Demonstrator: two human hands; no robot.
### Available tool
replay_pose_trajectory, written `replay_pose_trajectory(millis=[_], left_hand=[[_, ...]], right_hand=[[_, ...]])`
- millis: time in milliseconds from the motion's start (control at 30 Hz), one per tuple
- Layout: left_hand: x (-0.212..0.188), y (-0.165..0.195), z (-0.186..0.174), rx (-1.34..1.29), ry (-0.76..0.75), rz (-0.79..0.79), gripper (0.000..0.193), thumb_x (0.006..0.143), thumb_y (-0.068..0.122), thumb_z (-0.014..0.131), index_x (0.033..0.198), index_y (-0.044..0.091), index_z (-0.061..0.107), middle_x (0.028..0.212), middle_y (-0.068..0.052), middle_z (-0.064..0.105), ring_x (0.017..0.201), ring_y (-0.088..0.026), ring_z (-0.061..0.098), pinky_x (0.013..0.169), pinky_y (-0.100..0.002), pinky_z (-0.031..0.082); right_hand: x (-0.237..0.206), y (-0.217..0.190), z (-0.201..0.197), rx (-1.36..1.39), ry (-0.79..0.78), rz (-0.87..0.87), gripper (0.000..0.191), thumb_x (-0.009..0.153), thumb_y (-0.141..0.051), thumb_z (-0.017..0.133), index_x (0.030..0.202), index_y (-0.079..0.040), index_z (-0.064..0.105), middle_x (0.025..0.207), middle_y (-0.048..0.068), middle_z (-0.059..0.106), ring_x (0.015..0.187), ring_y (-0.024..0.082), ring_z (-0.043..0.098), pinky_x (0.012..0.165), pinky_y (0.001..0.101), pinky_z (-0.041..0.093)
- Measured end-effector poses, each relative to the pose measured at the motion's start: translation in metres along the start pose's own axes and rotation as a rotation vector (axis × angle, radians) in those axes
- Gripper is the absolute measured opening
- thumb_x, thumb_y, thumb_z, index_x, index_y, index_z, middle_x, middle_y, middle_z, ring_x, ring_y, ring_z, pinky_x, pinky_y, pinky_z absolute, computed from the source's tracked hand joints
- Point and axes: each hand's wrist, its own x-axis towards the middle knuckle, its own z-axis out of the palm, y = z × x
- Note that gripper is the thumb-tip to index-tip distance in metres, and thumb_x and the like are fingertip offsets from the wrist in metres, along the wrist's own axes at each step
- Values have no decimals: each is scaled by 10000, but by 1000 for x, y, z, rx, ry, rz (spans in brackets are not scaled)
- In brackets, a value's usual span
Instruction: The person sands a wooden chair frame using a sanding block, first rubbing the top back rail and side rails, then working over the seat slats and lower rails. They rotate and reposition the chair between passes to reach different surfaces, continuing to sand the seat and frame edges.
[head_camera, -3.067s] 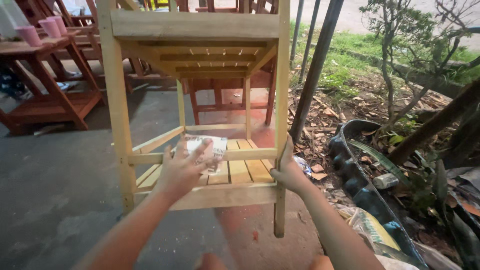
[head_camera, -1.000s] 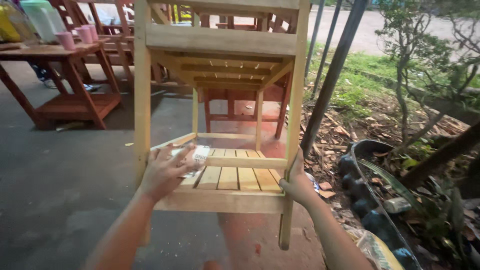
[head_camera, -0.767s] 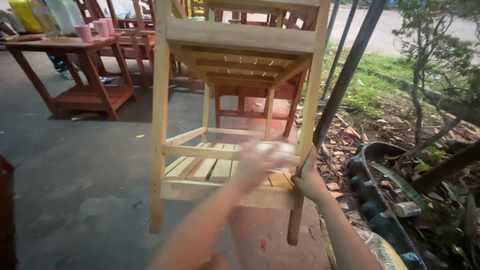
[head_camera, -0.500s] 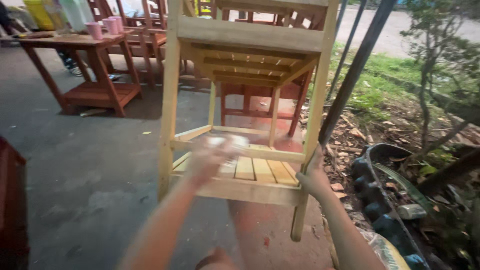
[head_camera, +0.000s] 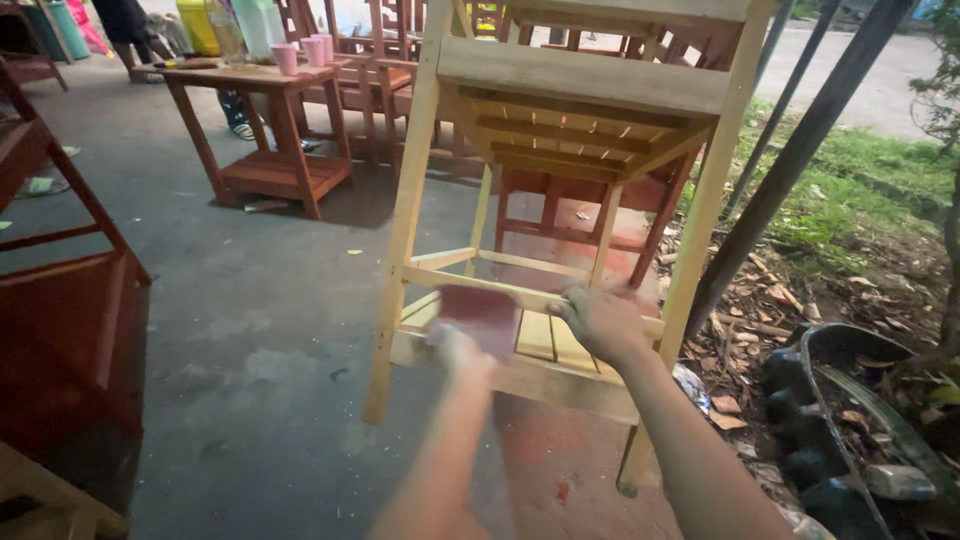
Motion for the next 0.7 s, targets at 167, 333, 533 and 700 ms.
replay_pose_trajectory(millis=[167,333,533,700], left_hand=[[3,52,-42,18,17,157,448,988,294,472,1407,179,581,1383,-99,654,1274,-346,626,1087,-495,503],[-2,23,-52,39,67,46,472,997,330,438,1406,139,576,1377,-120,651,1266,-342,629,1089,-504,505],[39,43,0,-101,-2,191,516,1008,374,396,1404,92,568,1369,-145,648,1258,-337,632,1092,-515,506],[10,-11,36,-109,49,-4,550,1038,485,374,1400,92,506,1368,-176,587,1262,-359,584,1100,-570,467]], right_hand=[[-2,7,5,-45,-14,3,505,982,-582,452,1098,-156,697,995,129,750,963,351,711,803,524,536],[6,11,8,-53,-75,19,534,971,-616,446,1101,-155,683,989,147,741,932,380,709,784,534,543],[7,10,6,-32,-84,27,539,971,-622,452,1053,-144,688,988,143,738,933,380,705,782,530,543],[6,9,7,2,-71,43,539,977,-618,459,1019,-139,703,1004,138,736,950,373,700,789,520,541]])
